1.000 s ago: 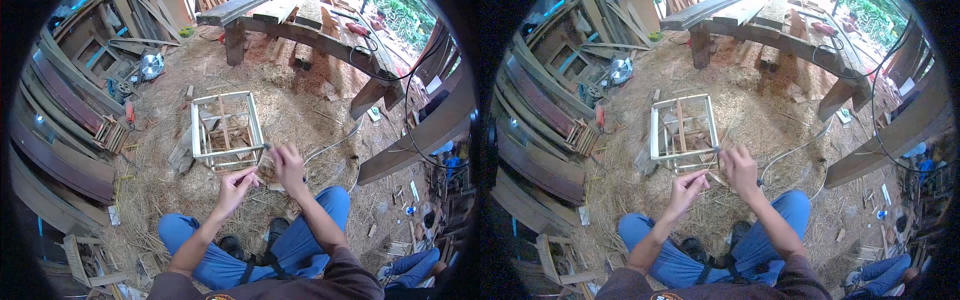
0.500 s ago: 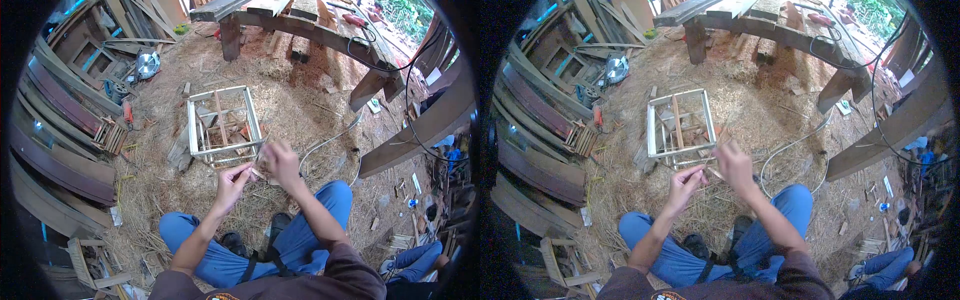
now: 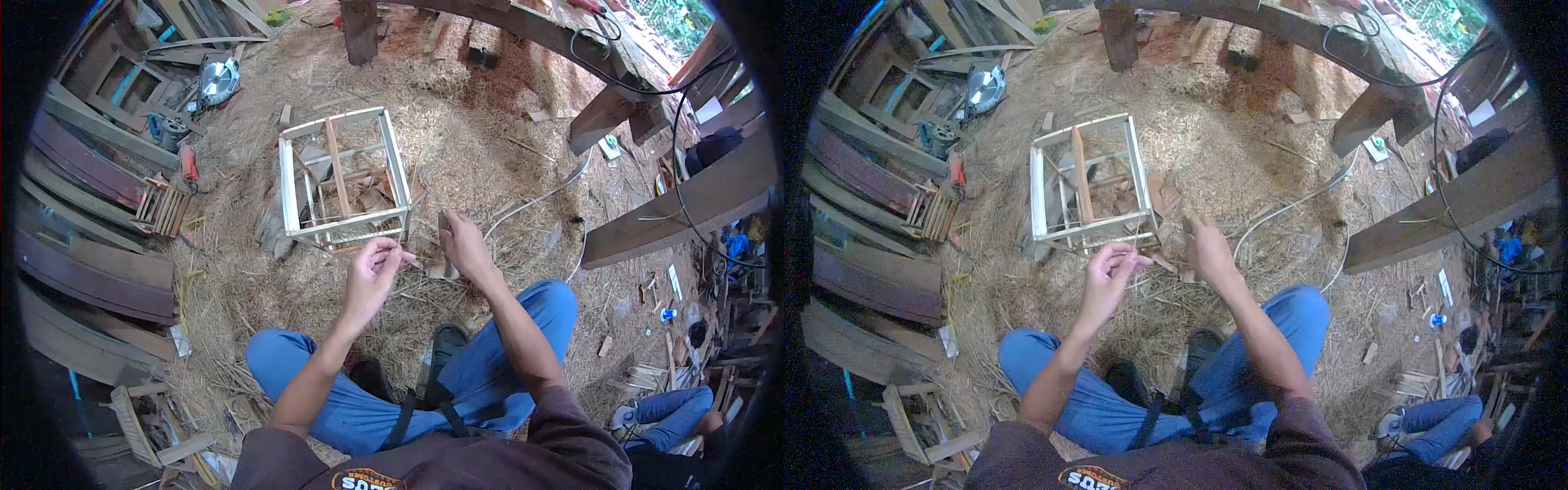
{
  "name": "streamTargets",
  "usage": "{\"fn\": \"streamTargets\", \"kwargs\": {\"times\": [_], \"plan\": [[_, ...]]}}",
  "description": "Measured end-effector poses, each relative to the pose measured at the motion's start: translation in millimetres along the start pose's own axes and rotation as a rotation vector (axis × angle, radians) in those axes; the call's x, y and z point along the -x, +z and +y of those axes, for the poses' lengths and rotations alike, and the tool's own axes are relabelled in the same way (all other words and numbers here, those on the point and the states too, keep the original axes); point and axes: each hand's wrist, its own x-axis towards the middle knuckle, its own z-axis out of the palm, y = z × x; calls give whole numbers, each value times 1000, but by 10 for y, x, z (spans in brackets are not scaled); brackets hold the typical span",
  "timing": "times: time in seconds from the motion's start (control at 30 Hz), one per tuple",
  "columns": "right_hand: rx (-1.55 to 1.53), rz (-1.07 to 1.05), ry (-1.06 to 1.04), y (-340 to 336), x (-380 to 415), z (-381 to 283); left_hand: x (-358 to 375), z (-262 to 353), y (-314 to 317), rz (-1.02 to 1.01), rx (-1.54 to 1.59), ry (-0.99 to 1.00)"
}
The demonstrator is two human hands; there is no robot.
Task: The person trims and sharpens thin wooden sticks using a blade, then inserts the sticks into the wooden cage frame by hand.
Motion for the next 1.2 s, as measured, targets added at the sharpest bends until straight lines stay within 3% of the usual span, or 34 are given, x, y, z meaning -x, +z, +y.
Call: {"fn": "streamTargets", "kwargs": {"times": [0.13,0.23,0.37,0.47,0.6,0.77,0.87,0.97,1.07,1.17,1.2], "plan": [[265,-144,103,-35,49,54,-76,8,101,-29,-10,19],[319,30,72,-124,91,-26,-113,-36,170,-42,-54,57],[-7,396,-218,-318,18,-344,-105,-21,216,-79,-43,14],[-125,357,-469,-373,104,-550,-74,119,232,-72,-106,-173],[-87,265,-548,-369,119,-636,-90,-149,186,-3,-172,113],[-28,430,-441,-411,22,-584,-58,60,89,22,-252,57],[227,408,-377,-533,89,-684,-30,167,12,74,-526,146],[189,400,-584,-446,222,-870,-20,130,-39,92,-604,318],[202,329,-599,-404,118,-719,-29,114,-118,113,-721,506],[144,344,-496,-572,-73,-430,-3,337,-289,121,-716,173],[108,395,-415,-642,-115,-352,-52,324,-376,189,-711,283]]}}
